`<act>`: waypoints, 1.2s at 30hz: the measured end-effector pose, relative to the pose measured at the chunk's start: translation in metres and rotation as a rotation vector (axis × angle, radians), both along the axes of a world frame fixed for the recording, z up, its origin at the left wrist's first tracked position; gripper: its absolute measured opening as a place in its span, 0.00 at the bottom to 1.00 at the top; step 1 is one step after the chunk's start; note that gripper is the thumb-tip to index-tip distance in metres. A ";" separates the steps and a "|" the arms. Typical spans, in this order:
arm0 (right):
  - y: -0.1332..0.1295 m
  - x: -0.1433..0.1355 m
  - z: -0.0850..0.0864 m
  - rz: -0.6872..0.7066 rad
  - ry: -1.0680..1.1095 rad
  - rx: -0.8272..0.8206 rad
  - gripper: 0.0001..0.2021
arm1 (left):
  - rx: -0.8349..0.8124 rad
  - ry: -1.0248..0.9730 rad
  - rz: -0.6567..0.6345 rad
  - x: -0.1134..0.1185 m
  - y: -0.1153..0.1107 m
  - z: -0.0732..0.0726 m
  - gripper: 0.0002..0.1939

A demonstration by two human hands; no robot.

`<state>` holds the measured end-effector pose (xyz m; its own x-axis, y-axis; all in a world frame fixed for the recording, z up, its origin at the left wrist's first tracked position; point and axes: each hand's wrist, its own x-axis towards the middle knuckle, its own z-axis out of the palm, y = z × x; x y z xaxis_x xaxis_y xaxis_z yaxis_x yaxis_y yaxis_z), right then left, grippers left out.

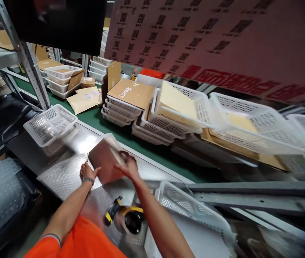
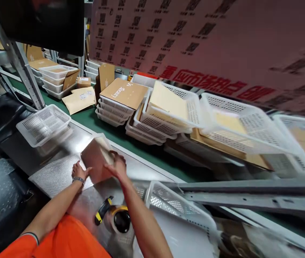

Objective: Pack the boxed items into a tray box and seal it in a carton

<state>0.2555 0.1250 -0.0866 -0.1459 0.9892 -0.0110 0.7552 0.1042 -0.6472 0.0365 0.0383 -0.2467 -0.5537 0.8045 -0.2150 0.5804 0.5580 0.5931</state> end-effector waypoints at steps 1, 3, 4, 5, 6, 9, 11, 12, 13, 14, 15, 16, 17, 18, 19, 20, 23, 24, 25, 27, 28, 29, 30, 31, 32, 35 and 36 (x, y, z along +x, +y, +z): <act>-0.010 -0.007 0.004 -0.008 -0.111 0.037 0.43 | -0.049 0.022 0.009 0.004 0.003 0.003 0.44; -0.033 -0.026 0.008 -0.024 -0.269 0.075 0.44 | -0.077 0.063 -0.059 0.001 -0.001 0.006 0.44; -0.044 -0.036 0.008 -0.029 -0.317 0.097 0.44 | -0.073 0.080 -0.119 -0.006 -0.009 0.004 0.43; -0.054 -0.046 0.008 -0.035 -0.348 0.123 0.43 | -0.058 0.097 -0.188 -0.019 -0.020 0.001 0.44; -0.063 -0.054 0.008 -0.042 -0.367 0.149 0.42 | -0.032 0.115 -0.267 -0.035 -0.034 -0.005 0.45; -0.087 -0.077 0.000 -0.059 -0.407 0.214 0.41 | 0.046 0.234 -0.487 -0.108 -0.088 -0.033 0.43; -0.106 -0.094 -0.014 -0.058 -0.431 0.268 0.42 | 0.092 0.325 -0.545 -0.167 -0.123 -0.053 0.36; -0.118 -0.106 -0.025 -0.062 -0.442 0.298 0.41 | 0.107 0.356 -0.564 -0.195 -0.137 -0.062 0.34; -0.131 -0.119 -0.039 -0.073 -0.451 0.326 0.40 | 0.125 0.376 -0.589 -0.220 -0.147 -0.069 0.34; -0.145 -0.135 -0.054 -0.087 -0.460 0.347 0.38 | 0.141 0.387 -0.618 -0.242 -0.154 -0.074 0.34; -0.160 -0.151 -0.072 -0.099 -0.469 0.361 0.36 | 0.156 0.392 -0.648 -0.259 -0.158 -0.077 0.35; -0.174 -0.168 -0.090 -0.109 -0.477 0.370 0.34 | 0.174 0.393 -0.680 -0.272 -0.159 -0.079 0.35; -0.189 -0.186 -0.108 -0.117 -0.486 0.379 0.33 | 0.191 0.392 -0.706 -0.280 -0.158 -0.080 0.36; -0.203 -0.202 -0.125 -0.122 -0.495 0.389 0.32 | 0.205 0.389 -0.722 -0.284 -0.156 -0.080 0.36; -0.215 -0.217 -0.141 -0.126 -0.505 0.399 0.32 | 0.215 0.383 -0.731 -0.285 -0.153 -0.080 0.36; -0.225 -0.230 -0.154 -0.127 -0.513 0.407 0.32 | 0.221 0.375 -0.737 -0.285 -0.150 -0.080 0.37; -0.240 -0.256 -0.176 -0.123 -0.517 0.386 0.29 | 0.229 0.348 -0.762 -0.283 -0.143 -0.083 0.38; -0.240 -0.261 -0.178 -0.127 -0.509 0.365 0.27 | 0.239 0.339 -0.779 -0.285 -0.140 -0.086 0.39; -0.236 -0.263 -0.178 -0.137 -0.499 0.343 0.24 | 0.253 0.330 -0.799 -0.287 -0.138 -0.088 0.39; -0.222 -0.266 -0.171 -0.166 -0.480 0.311 0.19 | 0.285 0.318 -0.842 -0.293 -0.132 -0.092 0.39; -0.213 -0.266 -0.166 -0.182 -0.473 0.299 0.18 | 0.301 0.319 -0.864 -0.296 -0.129 -0.093 0.38; -0.204 -0.266 -0.160 -0.196 -0.468 0.285 0.17 | 0.315 0.327 -0.882 -0.299 -0.126 -0.094 0.37; -0.195 -0.266 -0.153 -0.205 -0.460 0.268 0.16 | 0.325 0.340 -0.894 -0.302 -0.123 -0.093 0.35; -0.188 -0.265 -0.146 -0.212 -0.448 0.251 0.17 | 0.332 0.356 -0.898 -0.304 -0.121 -0.091 0.33; -0.183 -0.262 -0.139 -0.207 -0.426 0.234 0.18 | 0.338 0.371 -0.895 -0.306 -0.119 -0.088 0.29; -0.182 -0.239 -0.122 -0.177 -0.294 0.197 0.23 | 0.370 0.383 -0.889 -0.312 -0.115 -0.078 0.22; -0.187 -0.225 -0.119 -0.212 -0.251 0.186 0.24 | 0.386 0.376 -0.890 -0.313 -0.115 -0.075 0.21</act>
<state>0.0308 -0.0616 -0.2053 0.0468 0.9856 0.1625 0.9052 0.0269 -0.4241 -0.2769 -0.0770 -0.3215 0.2957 0.9325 0.2076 0.8737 -0.3518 0.3359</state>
